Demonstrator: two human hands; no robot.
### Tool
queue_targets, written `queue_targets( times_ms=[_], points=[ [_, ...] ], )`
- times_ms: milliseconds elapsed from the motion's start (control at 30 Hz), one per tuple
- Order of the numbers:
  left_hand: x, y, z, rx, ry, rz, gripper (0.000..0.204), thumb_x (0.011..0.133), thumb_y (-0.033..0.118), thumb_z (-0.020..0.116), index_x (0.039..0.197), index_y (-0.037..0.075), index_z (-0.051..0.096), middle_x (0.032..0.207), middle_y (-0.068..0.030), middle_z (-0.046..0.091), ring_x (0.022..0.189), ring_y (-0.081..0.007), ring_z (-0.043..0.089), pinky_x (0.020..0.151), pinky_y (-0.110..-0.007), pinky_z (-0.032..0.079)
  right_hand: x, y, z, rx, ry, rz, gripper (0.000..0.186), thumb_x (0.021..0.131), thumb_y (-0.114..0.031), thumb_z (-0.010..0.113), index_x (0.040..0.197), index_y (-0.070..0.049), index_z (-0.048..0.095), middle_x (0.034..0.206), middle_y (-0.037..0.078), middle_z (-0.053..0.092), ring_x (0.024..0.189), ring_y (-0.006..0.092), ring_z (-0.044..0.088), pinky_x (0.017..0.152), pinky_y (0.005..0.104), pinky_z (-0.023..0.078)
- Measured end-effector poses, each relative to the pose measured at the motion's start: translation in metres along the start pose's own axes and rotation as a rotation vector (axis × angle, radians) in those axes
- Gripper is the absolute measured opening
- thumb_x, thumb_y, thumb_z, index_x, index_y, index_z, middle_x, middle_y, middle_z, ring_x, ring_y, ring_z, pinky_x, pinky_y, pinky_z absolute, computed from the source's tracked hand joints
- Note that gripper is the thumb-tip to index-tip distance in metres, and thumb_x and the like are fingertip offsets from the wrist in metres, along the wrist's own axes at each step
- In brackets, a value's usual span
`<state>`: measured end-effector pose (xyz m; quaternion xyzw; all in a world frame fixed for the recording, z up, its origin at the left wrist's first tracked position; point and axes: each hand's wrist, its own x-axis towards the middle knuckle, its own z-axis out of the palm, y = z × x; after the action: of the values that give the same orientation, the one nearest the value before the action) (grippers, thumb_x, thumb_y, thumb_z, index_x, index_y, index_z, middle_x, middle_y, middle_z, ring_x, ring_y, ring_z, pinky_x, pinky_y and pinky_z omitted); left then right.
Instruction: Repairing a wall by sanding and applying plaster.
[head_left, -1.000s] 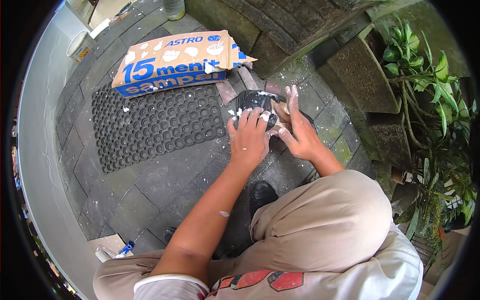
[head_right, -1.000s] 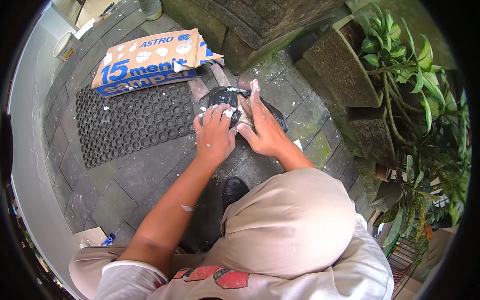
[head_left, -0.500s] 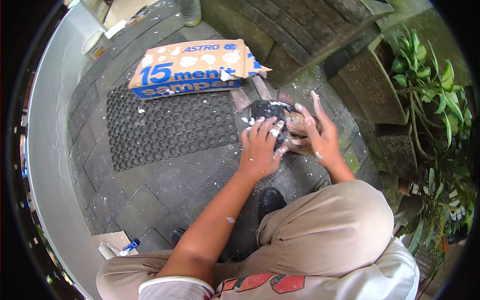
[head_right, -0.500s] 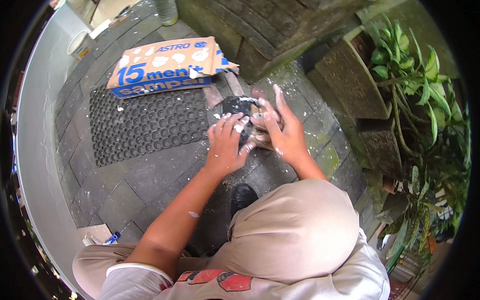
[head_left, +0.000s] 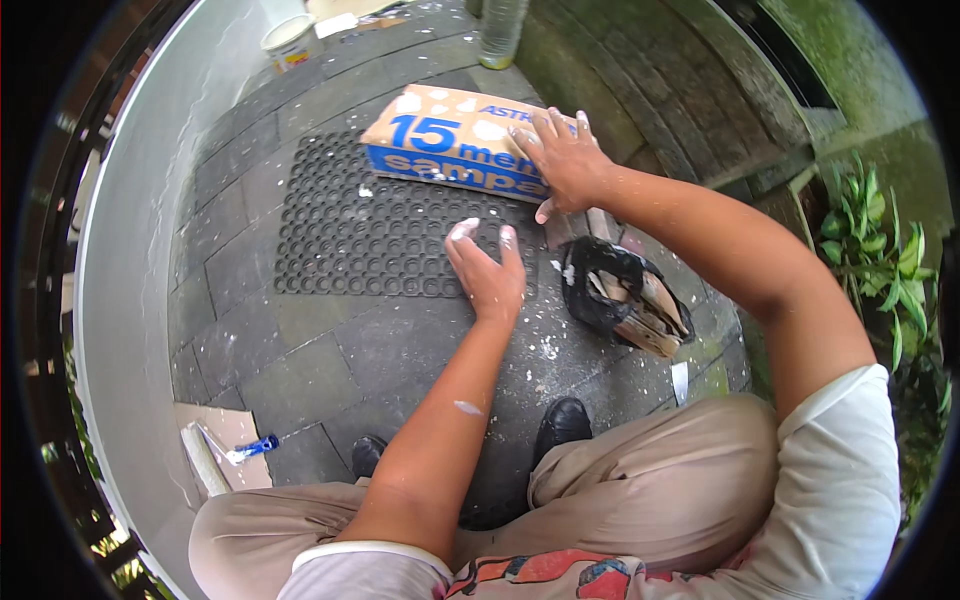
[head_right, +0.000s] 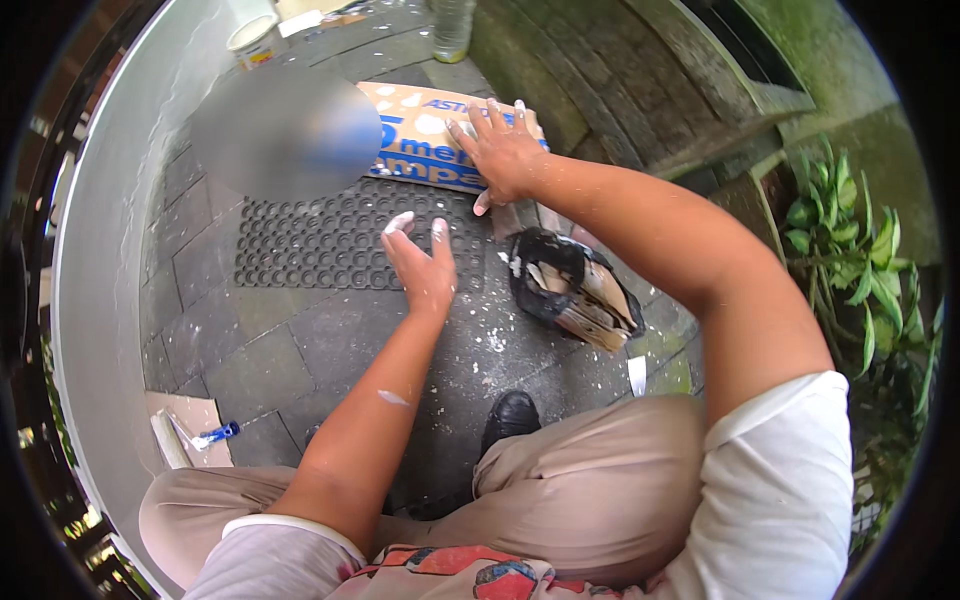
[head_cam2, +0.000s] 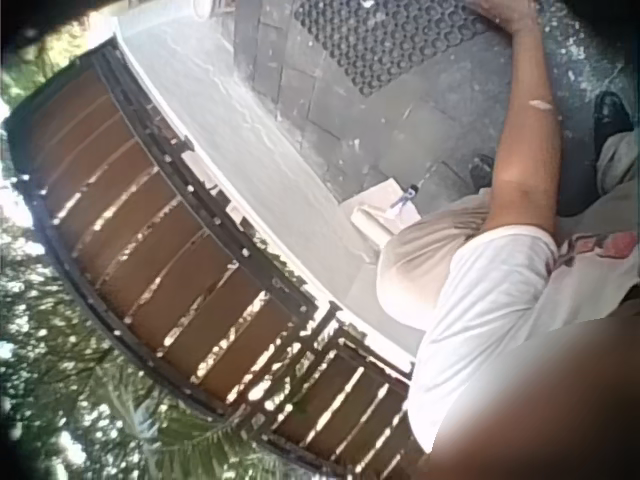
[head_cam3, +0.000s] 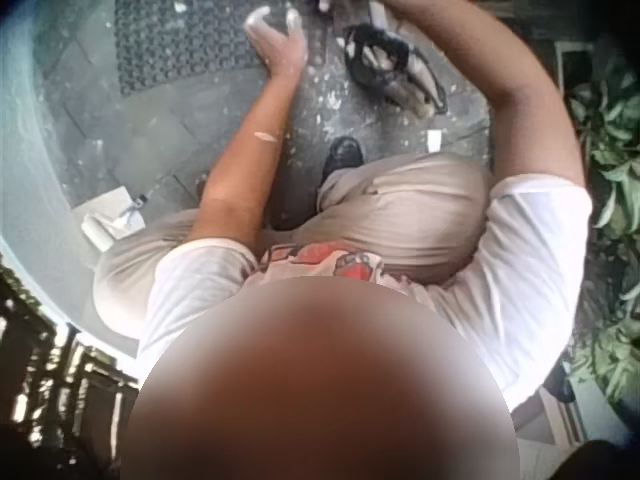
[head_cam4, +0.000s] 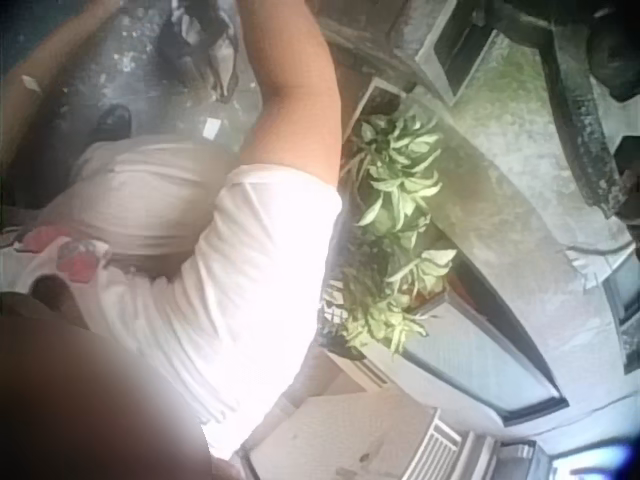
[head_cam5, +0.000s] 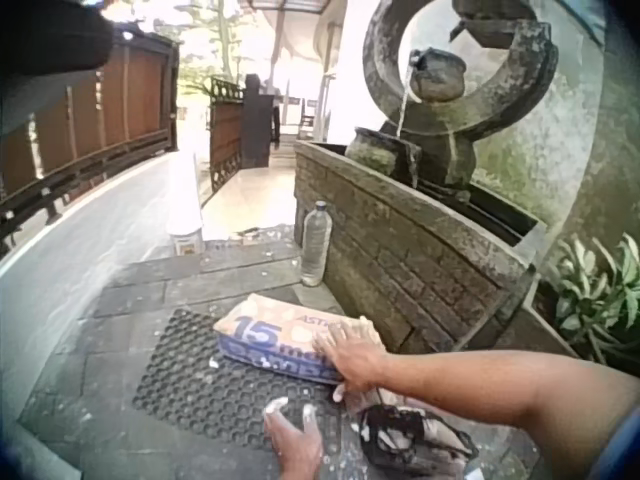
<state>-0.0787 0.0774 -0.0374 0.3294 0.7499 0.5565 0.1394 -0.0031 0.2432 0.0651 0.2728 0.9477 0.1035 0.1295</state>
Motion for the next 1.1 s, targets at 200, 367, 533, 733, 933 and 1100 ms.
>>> queue_targets(
  times_ms=[200,367,533,733,933,1100],
  points=[
    [0.049,-0.013,-0.022,-0.277,0.086,-0.381,0.047,0.093,0.029,0.065,0.118,-0.006,0.048,0.118,-0.0186,0.051,0.099,-0.027,0.058,0.09,-0.038,0.045,0.049,-0.005,0.043,0.288,-0.076,0.197,0.109,0.068,-0.031,0.085,0.154,-0.012,0.02,0.149,0.028,0.031,0.138,0.0486,0.031,0.109,0.0621,0.032],
    [0.057,-0.067,-0.046,-0.431,-0.08,-0.634,0.064,0.091,0.044,0.067,0.125,-0.005,0.045,0.124,-0.0198,0.053,0.103,-0.0238,0.058,0.089,-0.036,0.047,0.028,-0.044,0.028,0.339,-0.047,0.094,0.092,0.075,-0.027,0.079,0.15,-0.01,0.029,0.14,0.025,0.042,0.13,0.0467,0.04,0.106,0.0577,0.037],
    [0.053,-0.045,-0.051,-0.729,-0.233,-0.792,0.095,0.086,0.055,0.07,0.145,-0.004,0.025,0.137,-0.0175,0.043,0.116,-0.0296,0.055,0.091,-0.042,0.049,0.003,-0.058,0.046,0.637,-0.02,-0.108,0.069,0.088,-0.049,0.064,0.139,-0.005,0.048,0.131,0.024,0.056,0.123,0.0442,0.05,0.104,0.048,0.042],
    [0.068,-0.052,-0.03,-0.547,-0.216,-0.91,0.113,0.079,0.044,0.081,0.146,-0.009,0.007,0.137,-0.03,0.04,0.118,-0.0385,0.054,0.092,-0.047,0.051,0.047,0.016,0.045,0.905,-0.07,0.295,0.071,0.088,-0.055,0.061,0.134,-0.002,0.052,0.134,0.027,0.054,0.122,0.0412,0.054,0.104,0.0468,0.041],
    [0.077,-0.059,-0.011,-0.704,-0.264,-0.87,0.099,0.082,0.039,0.079,0.143,-0.009,0.018,0.133,-0.0257,0.045,0.117,-0.036,0.055,0.091,-0.046,0.051,0.064,0.038,0.076,0.445,-0.24,0.308,0.124,0.056,-0.073,0.078,0.146,0.0,0.033,0.153,0.029,0.027,0.136,0.0501,0.032,0.108,0.0569,0.032],
    [0.077,-0.064,-0.008,-0.971,-0.345,-0.899,0.073,0.086,0.029,0.076,0.141,0.002,0.037,0.135,-0.0141,0.053,0.128,-0.0298,0.048,0.106,-0.05,0.039,0.055,-0.001,0.087,0.695,-0.232,0.122,0.119,0.059,-0.059,0.085,0.145,0.003,0.032,0.135,0.03,0.048,0.127,0.0439,0.046,0.11,0.0476,0.036]
  ],
)
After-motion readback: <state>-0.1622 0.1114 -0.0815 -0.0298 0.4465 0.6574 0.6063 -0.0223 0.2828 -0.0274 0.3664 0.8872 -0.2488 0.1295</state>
